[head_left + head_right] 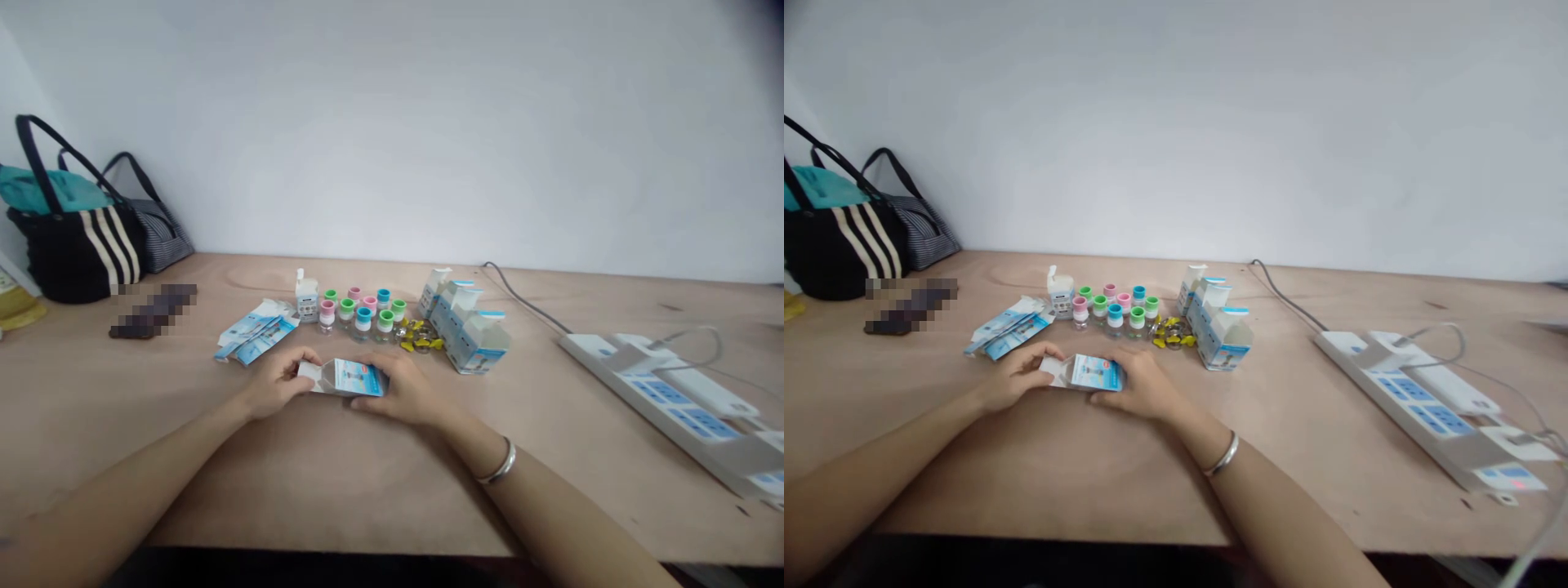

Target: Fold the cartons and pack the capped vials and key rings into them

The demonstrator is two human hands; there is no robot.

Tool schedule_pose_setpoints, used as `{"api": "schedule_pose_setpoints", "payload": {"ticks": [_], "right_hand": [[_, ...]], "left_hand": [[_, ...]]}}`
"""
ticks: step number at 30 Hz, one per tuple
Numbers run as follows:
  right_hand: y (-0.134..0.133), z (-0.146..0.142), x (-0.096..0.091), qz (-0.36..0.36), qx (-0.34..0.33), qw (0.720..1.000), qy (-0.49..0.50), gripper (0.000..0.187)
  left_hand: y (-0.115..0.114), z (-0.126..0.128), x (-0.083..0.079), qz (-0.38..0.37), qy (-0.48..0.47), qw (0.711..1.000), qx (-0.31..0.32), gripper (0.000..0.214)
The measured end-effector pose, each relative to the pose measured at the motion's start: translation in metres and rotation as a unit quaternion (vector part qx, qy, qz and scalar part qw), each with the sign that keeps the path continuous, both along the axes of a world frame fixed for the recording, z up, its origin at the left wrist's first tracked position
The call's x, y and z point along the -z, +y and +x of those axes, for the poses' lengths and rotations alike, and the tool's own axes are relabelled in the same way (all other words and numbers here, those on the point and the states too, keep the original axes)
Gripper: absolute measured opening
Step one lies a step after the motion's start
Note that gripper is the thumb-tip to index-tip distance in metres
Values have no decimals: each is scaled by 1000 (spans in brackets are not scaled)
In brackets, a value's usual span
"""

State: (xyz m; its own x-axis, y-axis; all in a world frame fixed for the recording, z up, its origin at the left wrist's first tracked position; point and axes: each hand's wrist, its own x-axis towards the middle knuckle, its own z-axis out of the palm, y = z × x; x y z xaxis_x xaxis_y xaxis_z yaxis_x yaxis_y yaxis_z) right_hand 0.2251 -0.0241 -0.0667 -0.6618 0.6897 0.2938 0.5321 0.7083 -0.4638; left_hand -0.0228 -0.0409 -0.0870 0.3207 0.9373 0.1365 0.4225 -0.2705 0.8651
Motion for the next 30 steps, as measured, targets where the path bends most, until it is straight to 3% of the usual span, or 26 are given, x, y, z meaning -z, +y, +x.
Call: {"api": "schedule_pose_setpoints", "payload": {"ticks": [6, 10, 13, 16, 26, 30], "right_hand": [[-2, -5, 0, 11, 22, 1000, 12, 57], [-2, -4, 1, 7, 33, 999, 7, 55], [-1, -2, 0, 8, 31, 999, 6, 56], [-3, -4, 0, 8, 28, 1000, 1, 55], [-9, -9, 4, 34, 39, 999, 4, 59], [-11, -11, 4, 29, 26, 999, -14, 64]], "left_hand": [[-5, 8, 5, 82, 66, 994, 5, 26], [-9, 8, 2, -1, -30, 999, 23, 35], [-8, 4, -3, -59, -123, 991, 1, 37], [-5, 3, -6, -91, -147, 985, -5, 36], [-10, 10, -6, -90, -135, 986, 44, 38], [-15, 14, -9, -51, -101, 989, 100, 53]]}}
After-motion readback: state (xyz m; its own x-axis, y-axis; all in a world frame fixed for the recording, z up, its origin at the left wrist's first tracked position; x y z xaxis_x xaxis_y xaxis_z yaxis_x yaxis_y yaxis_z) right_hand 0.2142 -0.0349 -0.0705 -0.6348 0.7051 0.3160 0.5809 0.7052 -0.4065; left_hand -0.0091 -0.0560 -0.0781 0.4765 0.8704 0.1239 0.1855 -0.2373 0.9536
